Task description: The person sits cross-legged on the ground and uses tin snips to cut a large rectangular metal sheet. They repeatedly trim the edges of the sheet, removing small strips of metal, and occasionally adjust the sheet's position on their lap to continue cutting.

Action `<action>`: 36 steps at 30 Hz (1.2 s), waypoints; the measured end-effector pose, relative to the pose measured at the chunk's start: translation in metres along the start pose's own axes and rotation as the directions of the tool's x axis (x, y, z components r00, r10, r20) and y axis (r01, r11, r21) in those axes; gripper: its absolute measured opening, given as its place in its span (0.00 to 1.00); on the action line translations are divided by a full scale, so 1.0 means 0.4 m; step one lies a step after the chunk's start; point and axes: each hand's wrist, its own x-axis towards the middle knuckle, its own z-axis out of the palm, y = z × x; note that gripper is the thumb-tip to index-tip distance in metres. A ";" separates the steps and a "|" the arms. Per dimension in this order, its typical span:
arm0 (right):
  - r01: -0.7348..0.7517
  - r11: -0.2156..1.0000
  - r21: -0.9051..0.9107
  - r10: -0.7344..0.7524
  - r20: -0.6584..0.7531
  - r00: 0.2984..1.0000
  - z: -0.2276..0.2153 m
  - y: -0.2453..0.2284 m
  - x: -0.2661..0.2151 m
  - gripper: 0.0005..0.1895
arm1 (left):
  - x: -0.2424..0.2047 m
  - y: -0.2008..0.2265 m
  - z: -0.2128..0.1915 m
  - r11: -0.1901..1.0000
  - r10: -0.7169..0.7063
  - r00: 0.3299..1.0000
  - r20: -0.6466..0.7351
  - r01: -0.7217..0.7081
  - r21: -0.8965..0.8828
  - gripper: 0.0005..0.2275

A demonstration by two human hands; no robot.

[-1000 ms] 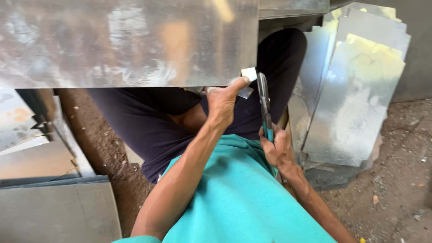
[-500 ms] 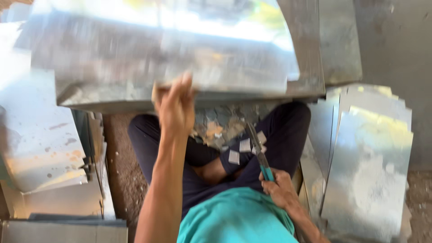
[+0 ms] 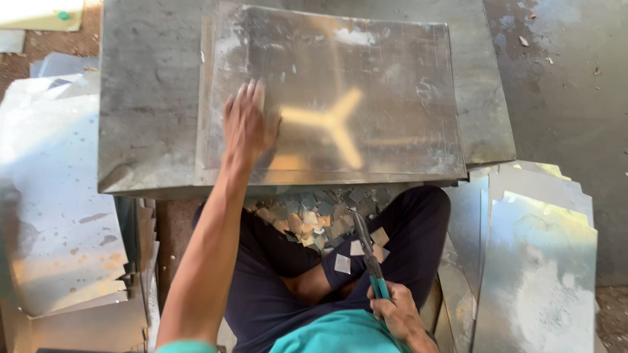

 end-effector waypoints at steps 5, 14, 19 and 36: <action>-0.023 0.999 -0.046 0.022 -0.016 1.000 -0.015 -0.005 0.030 0.07 | -0.259 0.102 -0.005 0.988 0.080 0.980 -0.183 -0.054 0.144 0.29; 0.299 0.950 -0.089 -0.303 -0.046 0.952 -0.028 -0.038 -0.027 0.05 | -0.489 0.106 -0.172 0.307 -0.702 0.662 0.262 0.613 -0.728 0.13; 0.196 0.946 -0.258 -0.168 0.129 0.977 -0.015 -0.090 -0.045 0.09 | -0.561 0.220 -0.064 -0.038 -0.521 0.789 0.325 0.359 -0.933 0.09; 0.021 0.975 -0.220 0.064 0.370 0.927 0.149 -0.259 -0.006 0.31 | -0.628 0.256 0.008 -0.427 -0.536 0.698 0.475 0.261 -0.866 0.08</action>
